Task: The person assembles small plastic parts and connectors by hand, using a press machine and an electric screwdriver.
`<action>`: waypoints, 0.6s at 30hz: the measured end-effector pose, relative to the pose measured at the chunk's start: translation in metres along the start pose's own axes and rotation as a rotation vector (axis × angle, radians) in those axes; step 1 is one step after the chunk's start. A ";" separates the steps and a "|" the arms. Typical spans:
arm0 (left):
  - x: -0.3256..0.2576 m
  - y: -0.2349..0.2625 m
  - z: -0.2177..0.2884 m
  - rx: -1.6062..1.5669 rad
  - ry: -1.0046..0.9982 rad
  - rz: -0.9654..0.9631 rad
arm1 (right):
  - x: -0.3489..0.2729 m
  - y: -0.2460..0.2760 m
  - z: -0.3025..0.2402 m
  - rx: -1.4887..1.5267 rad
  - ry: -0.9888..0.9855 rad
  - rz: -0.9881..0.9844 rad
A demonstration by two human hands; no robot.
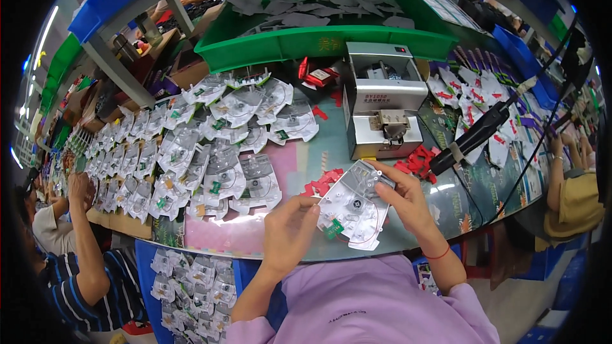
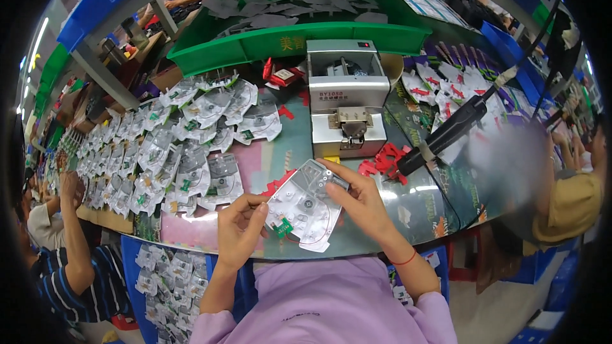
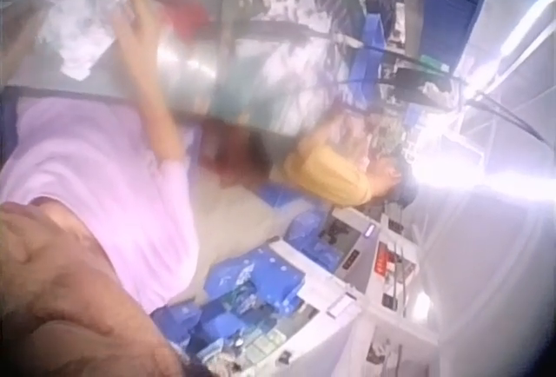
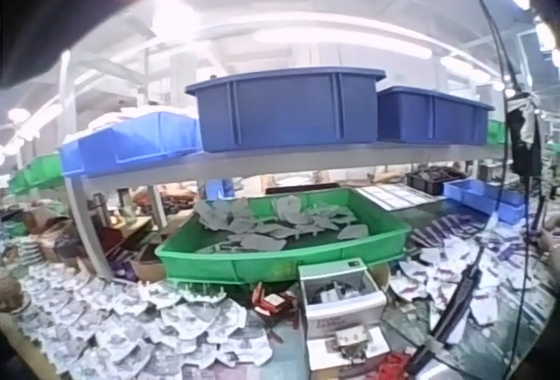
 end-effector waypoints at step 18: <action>-0.019 -0.044 -0.019 -1.073 0.480 -0.270 | 0.004 -0.005 -0.028 -0.611 0.043 0.124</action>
Point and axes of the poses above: each hand's wrist, its own x-axis towards the middle knuckle, its own y-axis out of the back of the hand, z = x × y, the point moved 2 cm from there along x, towards the middle knuckle, and after that the axes turned 9 degrees about -y, right-handed, at the moved point
